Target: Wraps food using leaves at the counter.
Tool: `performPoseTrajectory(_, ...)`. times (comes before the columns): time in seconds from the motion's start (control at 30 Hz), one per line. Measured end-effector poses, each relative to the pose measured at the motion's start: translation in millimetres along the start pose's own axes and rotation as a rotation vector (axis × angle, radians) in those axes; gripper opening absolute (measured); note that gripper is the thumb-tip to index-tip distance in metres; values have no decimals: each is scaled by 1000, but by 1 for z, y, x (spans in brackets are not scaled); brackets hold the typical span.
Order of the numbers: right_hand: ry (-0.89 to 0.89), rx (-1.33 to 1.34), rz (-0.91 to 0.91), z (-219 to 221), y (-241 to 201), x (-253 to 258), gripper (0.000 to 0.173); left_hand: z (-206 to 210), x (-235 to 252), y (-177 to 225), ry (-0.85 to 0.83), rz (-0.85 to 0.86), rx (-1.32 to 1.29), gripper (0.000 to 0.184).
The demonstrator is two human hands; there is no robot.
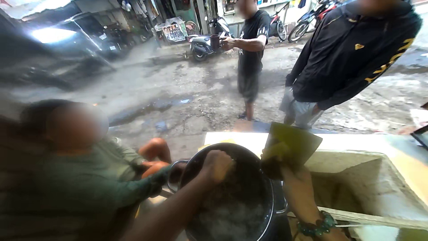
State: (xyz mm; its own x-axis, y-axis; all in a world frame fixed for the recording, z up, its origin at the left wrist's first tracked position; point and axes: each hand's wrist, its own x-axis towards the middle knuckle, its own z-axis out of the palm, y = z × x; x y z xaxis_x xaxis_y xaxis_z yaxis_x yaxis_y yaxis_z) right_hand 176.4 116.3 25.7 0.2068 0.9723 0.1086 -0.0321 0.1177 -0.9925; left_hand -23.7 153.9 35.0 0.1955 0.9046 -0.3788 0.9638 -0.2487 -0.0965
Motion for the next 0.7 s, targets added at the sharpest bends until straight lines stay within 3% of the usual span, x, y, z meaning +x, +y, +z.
performPoseTrajectory(0.1,0,-1,-21,0,2,0,14,4,5,21,99,189,-15,10)
performPoseTrajectory(0.27,-17,-40,-32,-1,3,-1,16,22,-14,54,222,692,133,17)
performPoseTrajectory(0.33,-17,-53,-39,-1,5,-2,17,28,-30,42,287,715,100,14)
performPoseTrajectory(0.43,-22,-73,-40,-3,6,-4,18,19,-50,8,341,408,-148,20)
performPoseTrajectory(0.57,-29,-115,-50,-4,5,-7,17,-23,-54,-8,83,-155,-54,32)
performPoseTrajectory(0.63,-33,-120,-48,-5,4,-7,17,-24,-43,-7,-59,-254,-16,33)
performPoseTrajectory(0.7,-30,-123,-64,-4,4,-6,17,-13,-30,-9,-129,-231,-35,33)
